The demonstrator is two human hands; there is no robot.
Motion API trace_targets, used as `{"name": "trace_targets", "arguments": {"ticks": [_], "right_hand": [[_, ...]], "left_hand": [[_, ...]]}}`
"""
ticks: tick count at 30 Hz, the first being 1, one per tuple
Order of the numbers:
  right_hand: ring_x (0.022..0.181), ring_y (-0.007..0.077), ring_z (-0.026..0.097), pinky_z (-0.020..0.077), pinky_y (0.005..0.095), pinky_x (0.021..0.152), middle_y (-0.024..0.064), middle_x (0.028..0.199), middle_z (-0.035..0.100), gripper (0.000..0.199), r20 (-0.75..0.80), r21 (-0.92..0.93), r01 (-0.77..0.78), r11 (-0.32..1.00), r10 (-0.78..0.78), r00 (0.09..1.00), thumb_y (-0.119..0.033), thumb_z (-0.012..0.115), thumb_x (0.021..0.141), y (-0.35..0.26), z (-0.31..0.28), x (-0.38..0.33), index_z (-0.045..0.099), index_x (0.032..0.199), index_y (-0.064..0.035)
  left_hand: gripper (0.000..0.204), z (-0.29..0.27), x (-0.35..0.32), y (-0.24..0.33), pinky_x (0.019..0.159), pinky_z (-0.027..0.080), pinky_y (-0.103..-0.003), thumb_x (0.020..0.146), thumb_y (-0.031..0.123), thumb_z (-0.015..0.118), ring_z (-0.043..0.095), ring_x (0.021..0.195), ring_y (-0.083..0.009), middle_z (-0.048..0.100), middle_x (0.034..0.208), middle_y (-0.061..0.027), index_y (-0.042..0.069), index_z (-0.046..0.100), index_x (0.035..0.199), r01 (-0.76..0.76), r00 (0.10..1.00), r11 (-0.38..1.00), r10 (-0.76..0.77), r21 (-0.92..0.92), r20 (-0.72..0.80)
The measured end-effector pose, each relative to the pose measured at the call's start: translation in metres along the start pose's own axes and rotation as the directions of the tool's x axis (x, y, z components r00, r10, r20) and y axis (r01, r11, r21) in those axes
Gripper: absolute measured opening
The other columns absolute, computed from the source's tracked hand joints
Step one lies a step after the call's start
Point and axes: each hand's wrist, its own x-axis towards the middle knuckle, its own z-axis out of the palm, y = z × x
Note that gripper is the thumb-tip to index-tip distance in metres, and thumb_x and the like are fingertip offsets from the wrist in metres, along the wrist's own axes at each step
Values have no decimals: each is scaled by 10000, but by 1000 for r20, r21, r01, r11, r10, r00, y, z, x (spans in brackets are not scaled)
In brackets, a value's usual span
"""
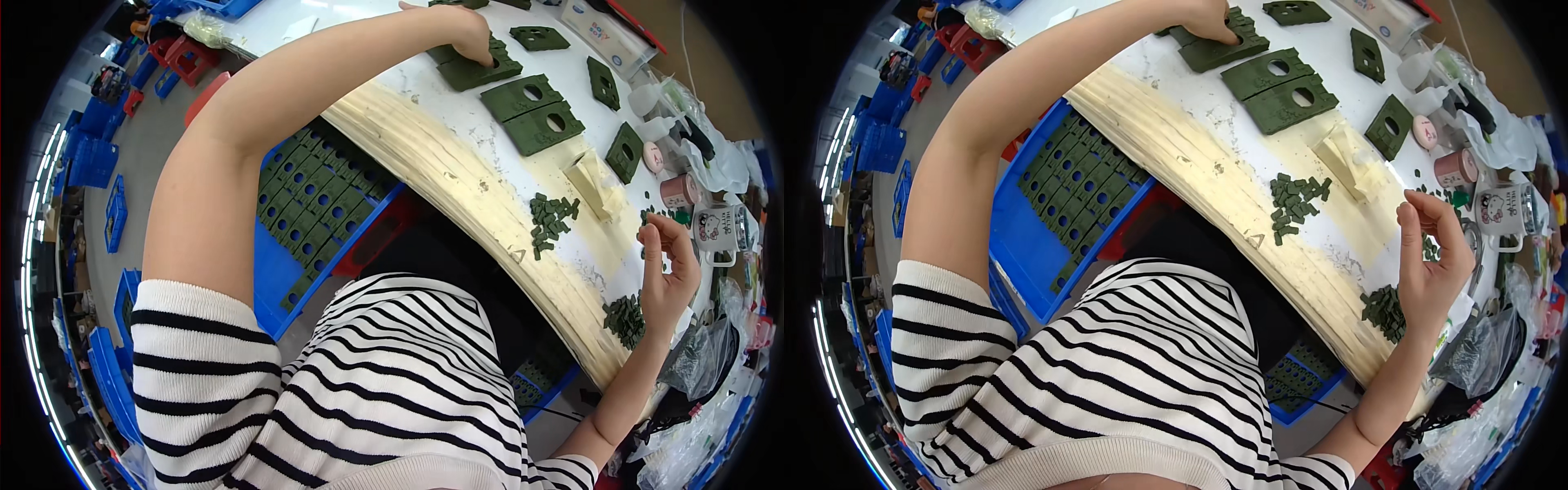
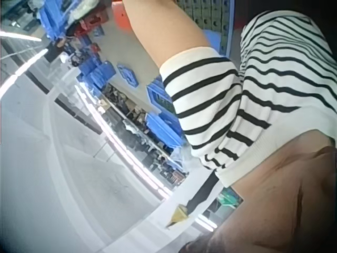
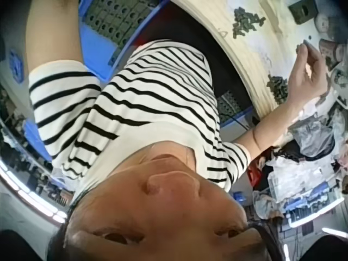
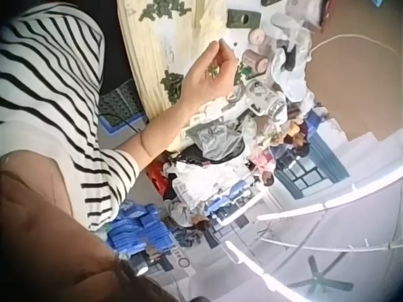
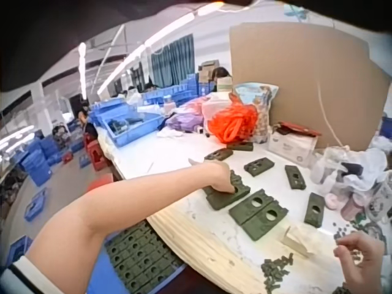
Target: Assembling plastic toy tank chassis by applying glue and attaching various small green components.
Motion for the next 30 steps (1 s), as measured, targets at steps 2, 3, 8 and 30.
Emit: {"name": "trace_targets", "arguments": {"ticks": [2,3,8,30], "right_hand": [[718,93,587,462,231,692,52,793,653,107,7,8,-1,1000,1,1000,-46,637,876,-1,0,1,649,950,31],[718,96,588,462,232,692,58,791,653,107,-1,-9,9,1000,-9,1000,-42,640,872,-2,-2,1,649,948,32],[703,123,608,481,248,674,87,793,664,104,-18,-16,31,999,-31,999,-37,662,845,-4,-1,4,652,925,29],[670,145,629,487,251,651,100,754,660,103,-9,-21,28,999,-28,1000,-7,670,807,-2,-2,6,653,902,28]], "left_hand": [[833,6,12,-6,957,444,-415,738,739,555,565,1123,-360,604,1214,-182,15,655,1139,42,998,999,-42,6,45],[836,-16,-28,6,952,445,-423,744,725,568,561,1137,-341,600,1223,-181,11,631,1175,185,983,981,-184,-66,14],[529,-29,-49,-29,903,452,-395,857,533,588,590,1059,-288,642,1127,-144,82,653,1125,-20,998,960,38,-280,59],[589,-44,-37,-71,1170,215,-482,776,63,646,328,1358,-271,336,1459,-84,247,335,1241,-549,300,86,949,831,100]]}}
